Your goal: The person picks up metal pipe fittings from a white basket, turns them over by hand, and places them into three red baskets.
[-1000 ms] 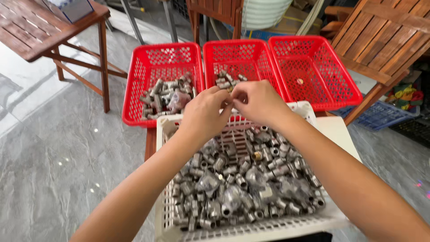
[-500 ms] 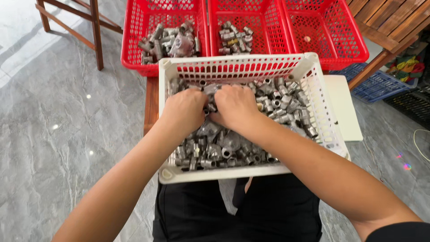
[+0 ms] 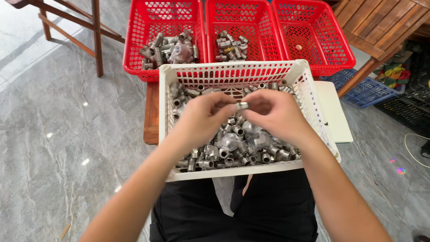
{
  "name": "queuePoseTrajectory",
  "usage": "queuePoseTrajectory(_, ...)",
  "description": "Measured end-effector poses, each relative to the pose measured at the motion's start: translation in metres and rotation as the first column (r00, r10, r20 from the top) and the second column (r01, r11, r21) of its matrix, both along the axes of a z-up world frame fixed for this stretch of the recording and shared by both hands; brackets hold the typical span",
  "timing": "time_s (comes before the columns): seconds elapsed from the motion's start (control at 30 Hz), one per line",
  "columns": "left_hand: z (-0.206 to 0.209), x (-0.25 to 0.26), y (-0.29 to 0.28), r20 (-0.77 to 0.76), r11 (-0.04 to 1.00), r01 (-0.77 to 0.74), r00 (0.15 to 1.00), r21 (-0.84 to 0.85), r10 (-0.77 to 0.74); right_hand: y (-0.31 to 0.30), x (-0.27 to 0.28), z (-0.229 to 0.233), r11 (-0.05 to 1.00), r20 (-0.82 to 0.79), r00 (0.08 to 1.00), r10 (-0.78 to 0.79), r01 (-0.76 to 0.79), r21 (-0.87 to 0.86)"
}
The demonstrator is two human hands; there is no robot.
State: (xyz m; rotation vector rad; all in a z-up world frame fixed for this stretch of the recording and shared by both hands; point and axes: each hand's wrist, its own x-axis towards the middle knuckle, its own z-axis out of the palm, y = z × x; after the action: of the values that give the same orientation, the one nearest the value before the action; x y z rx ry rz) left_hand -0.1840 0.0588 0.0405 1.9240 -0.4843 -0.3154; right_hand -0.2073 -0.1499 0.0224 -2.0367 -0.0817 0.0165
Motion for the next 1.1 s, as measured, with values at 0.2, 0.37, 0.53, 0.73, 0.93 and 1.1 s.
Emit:
queuePoseTrajectory(0.2,-0.032,-0.017,-0.044,0.068,0.94,-0.101,0.989,-0.325,0.13,-0.042,-0.009,-0.049,0.882,0.07,0.996,-0.059,0.019,0.472)
queuePoseTrajectory(0.37,-0.042,-0.021,-0.052,0.006,0.915,-0.149,0.987,-0.375,0.163,-0.045,-0.01,-0.058,0.876,0.108,0.988,-0.107,0.043,0.48)
queuePoseTrajectory(0.53,-0.048,-0.021,-0.053,0.03,0.894,-0.159,0.982,-0.42,0.189,-0.04,-0.013,-0.057,0.89,0.191,0.977,-0.098,0.0,0.456)
queuePoseTrajectory(0.73,-0.044,-0.023,-0.054,0.118,0.869,-0.125,0.972,-0.479,0.205,-0.039,-0.016,-0.057,0.872,0.203,0.975,-0.095,-0.017,0.489)
queuePoseTrajectory(0.93,-0.048,-0.022,-0.055,0.111,0.857,-0.143,0.968,-0.496,0.226,-0.036,-0.017,-0.052,0.897,0.288,0.949,-0.129,-0.013,0.442)
queuePoseTrajectory(1.1,-0.044,-0.022,-0.055,0.125,0.855,-0.15,0.962,-0.497,0.242,-0.031,-0.019,-0.044,0.876,0.338,0.935,-0.108,-0.071,0.477)
